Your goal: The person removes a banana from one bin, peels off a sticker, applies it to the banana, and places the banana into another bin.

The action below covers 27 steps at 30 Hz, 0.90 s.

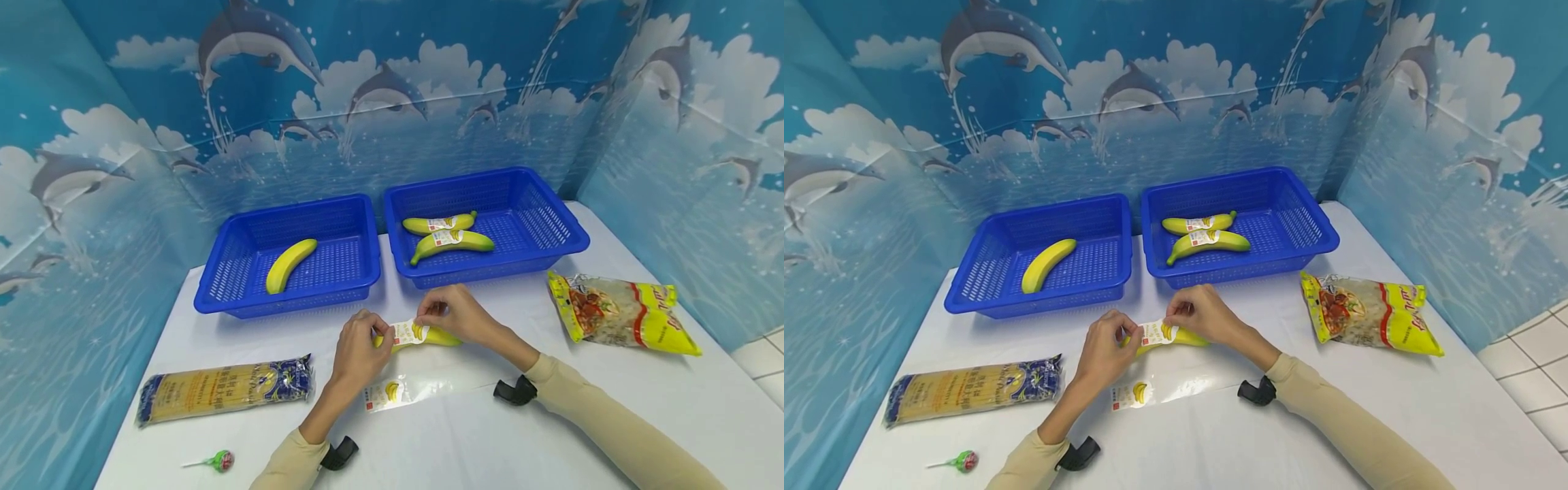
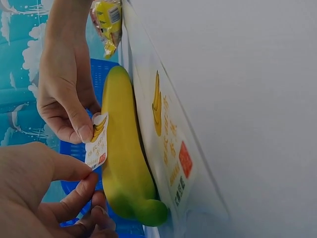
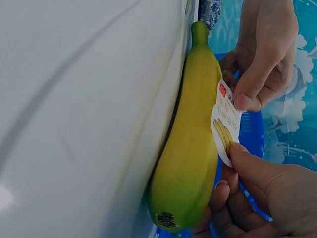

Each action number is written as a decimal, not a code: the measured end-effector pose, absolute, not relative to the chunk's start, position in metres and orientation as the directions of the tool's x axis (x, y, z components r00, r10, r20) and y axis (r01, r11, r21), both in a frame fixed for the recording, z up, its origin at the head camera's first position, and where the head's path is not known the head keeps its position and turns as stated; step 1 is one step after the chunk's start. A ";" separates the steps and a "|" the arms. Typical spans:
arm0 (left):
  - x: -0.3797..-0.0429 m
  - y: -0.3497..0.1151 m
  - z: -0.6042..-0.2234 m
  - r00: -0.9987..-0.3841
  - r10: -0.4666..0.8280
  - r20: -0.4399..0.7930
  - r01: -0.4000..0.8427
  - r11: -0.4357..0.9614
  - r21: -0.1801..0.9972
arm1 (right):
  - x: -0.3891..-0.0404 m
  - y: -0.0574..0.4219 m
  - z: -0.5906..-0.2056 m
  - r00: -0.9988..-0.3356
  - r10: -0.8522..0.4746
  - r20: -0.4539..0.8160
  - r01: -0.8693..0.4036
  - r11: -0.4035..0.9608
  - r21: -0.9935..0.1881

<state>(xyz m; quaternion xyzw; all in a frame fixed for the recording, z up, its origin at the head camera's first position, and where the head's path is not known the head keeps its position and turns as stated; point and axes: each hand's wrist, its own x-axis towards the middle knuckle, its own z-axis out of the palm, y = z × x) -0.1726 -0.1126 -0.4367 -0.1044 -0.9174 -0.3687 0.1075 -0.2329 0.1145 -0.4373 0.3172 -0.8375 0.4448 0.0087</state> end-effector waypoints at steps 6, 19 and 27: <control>-0.175 -0.113 -0.441 -0.952 0.117 0.281 0.275 0.728 0.628 | -0.233 0.114 -0.440 -0.795 -0.522 0.309 -0.548 0.399 -0.735; -0.174 -0.114 -0.446 -0.948 0.108 0.301 0.275 0.756 0.594 | -0.234 0.113 -0.448 -0.752 -0.541 0.377 -0.613 0.362 -0.703; -0.172 -0.115 -0.443 -0.934 0.204 0.292 0.344 0.730 0.591 | -0.235 0.117 -0.448 -0.695 -0.607 0.385 -0.660 0.326 -0.677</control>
